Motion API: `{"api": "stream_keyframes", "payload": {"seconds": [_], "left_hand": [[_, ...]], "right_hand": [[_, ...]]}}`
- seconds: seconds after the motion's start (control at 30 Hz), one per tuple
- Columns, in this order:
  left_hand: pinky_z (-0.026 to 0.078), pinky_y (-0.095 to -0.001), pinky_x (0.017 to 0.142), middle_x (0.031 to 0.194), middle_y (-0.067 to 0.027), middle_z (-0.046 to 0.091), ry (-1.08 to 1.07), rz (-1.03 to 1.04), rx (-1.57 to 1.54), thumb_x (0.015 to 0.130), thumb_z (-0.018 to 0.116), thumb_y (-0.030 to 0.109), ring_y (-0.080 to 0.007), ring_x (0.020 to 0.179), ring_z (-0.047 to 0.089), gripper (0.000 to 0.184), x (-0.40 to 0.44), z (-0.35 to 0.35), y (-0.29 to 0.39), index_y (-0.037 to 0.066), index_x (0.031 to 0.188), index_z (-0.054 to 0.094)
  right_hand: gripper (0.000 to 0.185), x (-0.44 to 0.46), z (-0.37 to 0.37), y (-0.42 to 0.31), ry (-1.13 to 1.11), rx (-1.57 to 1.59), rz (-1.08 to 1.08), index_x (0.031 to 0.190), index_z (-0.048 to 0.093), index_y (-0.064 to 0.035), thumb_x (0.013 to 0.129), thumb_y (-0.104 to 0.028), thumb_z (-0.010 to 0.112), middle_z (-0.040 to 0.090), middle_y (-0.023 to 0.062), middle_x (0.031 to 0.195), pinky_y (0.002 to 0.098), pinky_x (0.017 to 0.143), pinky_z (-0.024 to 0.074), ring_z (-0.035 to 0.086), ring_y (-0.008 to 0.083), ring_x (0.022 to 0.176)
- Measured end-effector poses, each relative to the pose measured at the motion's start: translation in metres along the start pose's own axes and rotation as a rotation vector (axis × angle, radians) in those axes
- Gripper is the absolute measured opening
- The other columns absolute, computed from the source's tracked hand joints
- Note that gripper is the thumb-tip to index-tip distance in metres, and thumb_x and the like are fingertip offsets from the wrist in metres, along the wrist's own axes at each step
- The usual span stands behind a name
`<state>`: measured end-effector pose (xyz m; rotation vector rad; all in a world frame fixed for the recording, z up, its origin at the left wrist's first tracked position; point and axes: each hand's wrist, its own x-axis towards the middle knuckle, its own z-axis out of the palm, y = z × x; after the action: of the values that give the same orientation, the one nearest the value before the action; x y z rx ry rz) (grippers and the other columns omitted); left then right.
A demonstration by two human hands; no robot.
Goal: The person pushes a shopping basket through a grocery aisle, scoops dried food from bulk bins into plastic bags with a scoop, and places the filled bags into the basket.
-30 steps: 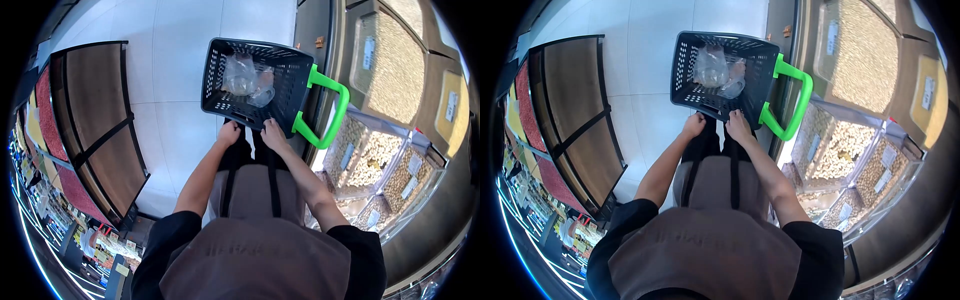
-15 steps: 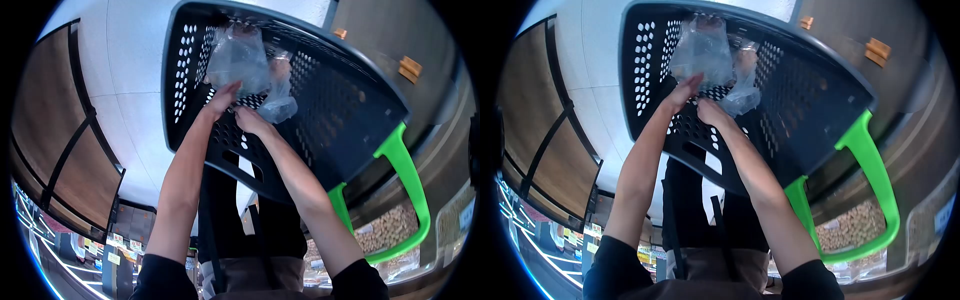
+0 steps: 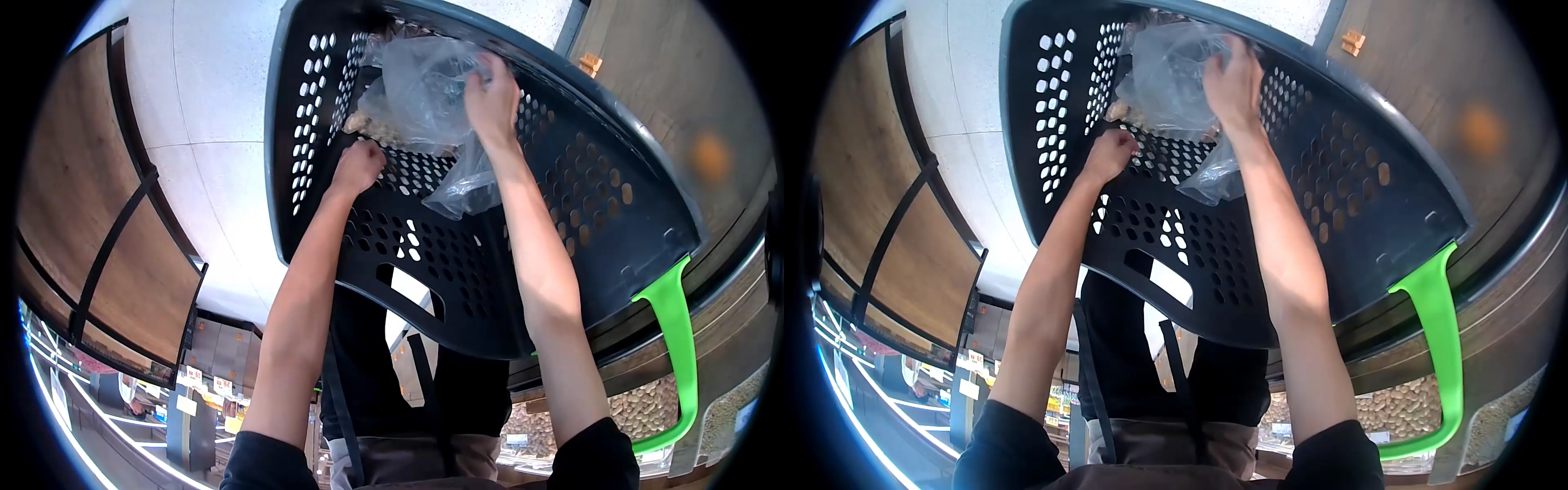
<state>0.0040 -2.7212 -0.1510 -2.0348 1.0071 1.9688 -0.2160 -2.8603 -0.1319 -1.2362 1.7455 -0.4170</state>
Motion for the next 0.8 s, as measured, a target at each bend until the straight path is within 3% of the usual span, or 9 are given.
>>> {"api": "stream_keyframes", "payload": {"seconds": [0.13,0.2,0.33,0.4,0.5,0.6,0.67,0.77,0.8], "left_hand": [[0.049,-0.0427,0.096,0.106,-0.0219,0.07,0.264,-0.12,0.043,0.086,0.064,0.018,-0.0372,0.105,0.065,0.035,0.007,0.003,-0.02,0.007,0.119,0.063],[0.046,-0.0424,0.101,0.121,-0.0228,0.063,0.257,-0.143,0.092,0.082,0.069,0.016,-0.0378,0.115,0.06,0.06,0.023,0.005,-0.029,0.011,0.138,0.048],[0.04,-0.044,0.109,0.141,-0.0235,0.045,0.485,0.22,0.132,0.081,0.071,0.013,-0.0401,0.13,0.046,0.088,0.067,0.004,-0.043,0.018,0.154,0.022],[0.041,-0.0448,0.107,0.146,-0.0254,0.04,0.462,0.223,0.365,0.083,0.068,0.017,-0.0434,0.125,0.051,0.086,0.077,0.006,-0.032,0.019,0.155,0.02],[0.043,-0.0455,0.104,0.139,-0.0224,0.05,0.338,0.384,0.313,0.089,0.059,0.03,-0.0386,0.125,0.053,0.059,0.143,0.028,-0.094,0.017,0.144,0.042],[0.044,-0.0459,0.102,0.126,-0.021,0.061,0.258,0.323,0.615,0.09,0.055,0.035,-0.0374,0.122,0.055,0.045,0.119,0.03,-0.059,0.01,0.127,0.058],[0.044,-0.0453,0.102,0.118,-0.0217,0.065,0.331,0.333,0.675,0.088,0.06,0.029,-0.038,0.118,0.057,0.039,0.104,0.044,-0.078,0.007,0.12,0.063],[0.05,-0.0443,0.093,0.098,-0.0239,0.068,0.155,0.332,0.604,0.082,0.063,0.013,-0.0386,0.102,0.064,0.024,0.02,0.018,-0.026,0.004,0.103,0.07],[0.053,-0.0442,0.089,0.092,-0.0244,0.069,0.071,0.262,0.493,0.081,0.062,0.009,-0.0389,0.095,0.066,0.018,-0.01,0.007,-0.005,0.003,0.095,0.072]], "right_hand": [[0.027,-0.039,-0.012,-0.015,0.436,-0.477,-0.632,0.107,0.06,0.0013,0.083,-0.009,0.058,0.064,0.0217,0.099,0.0451,0.081,0.0489,0.062,0.0393,0.089],[0.02,-0.064,0.002,0.011,0.331,-0.348,-0.68,0.099,0.061,-0.0001,0.082,-0.011,0.059,0.062,0.0199,0.088,0.0437,0.072,0.0477,0.058,0.0352,0.075],[0.021,-0.104,0.033,0.061,-0.205,-0.241,0.268,0.096,0.064,0.0029,0.086,-0.013,0.057,0.066,0.0225,0.099,0.0496,0.085,0.0502,0.063,0.0421,0.096],[0.026,-0.099,0.053,0.093,-0.276,-0.422,0.234,0.103,0.065,0.003,0.089,-0.016,0.056,0.066,0.0235,0.105,0.051,0.089,0.0505,0.062,0.0427,0.106],[0.03,-0.086,0.077,0.121,0.091,-0.318,-0.009,0.109,0.065,0.0022,0.09,-0.02,0.059,0.066,0.0247,0.107,0.0482,0.09,0.0513,0.064,0.039,0.104],[0.039,-0.057,0.101,0.159,0.075,0.232,-0.034,0.118,0.063,-0.0007,0.089,-0.027,0.064,0.065,0.0256,0.111,0.0475,0.09,0.0512,0.065,0.0362,0.103],[0.041,-0.056,0.093,0.149,-0.618,0.19,0.394,0.121,0.061,-0.0034,0.088,-0.027,0.064,0.064,0.0258,0.112,0.0467,0.09,0.0506,0.065,0.0354,0.1],[0.032,-0.103,0.102,0.123,-0.498,-0.175,-0.144,0.115,0.064,-0.0033,0.089,-0.021,0.06,0.067,0.0255,0.104,0.048,0.084,0.052,0.067,0.0375,0.095],[0.022,-0.125,0.087,0.091,-0.43,-0.209,0.019,0.103,0.067,-0.0011,0.088,-0.013,0.056,0.068,0.0255,0.096,0.0478,0.081,0.0531,0.067,0.0413,0.089]]}}
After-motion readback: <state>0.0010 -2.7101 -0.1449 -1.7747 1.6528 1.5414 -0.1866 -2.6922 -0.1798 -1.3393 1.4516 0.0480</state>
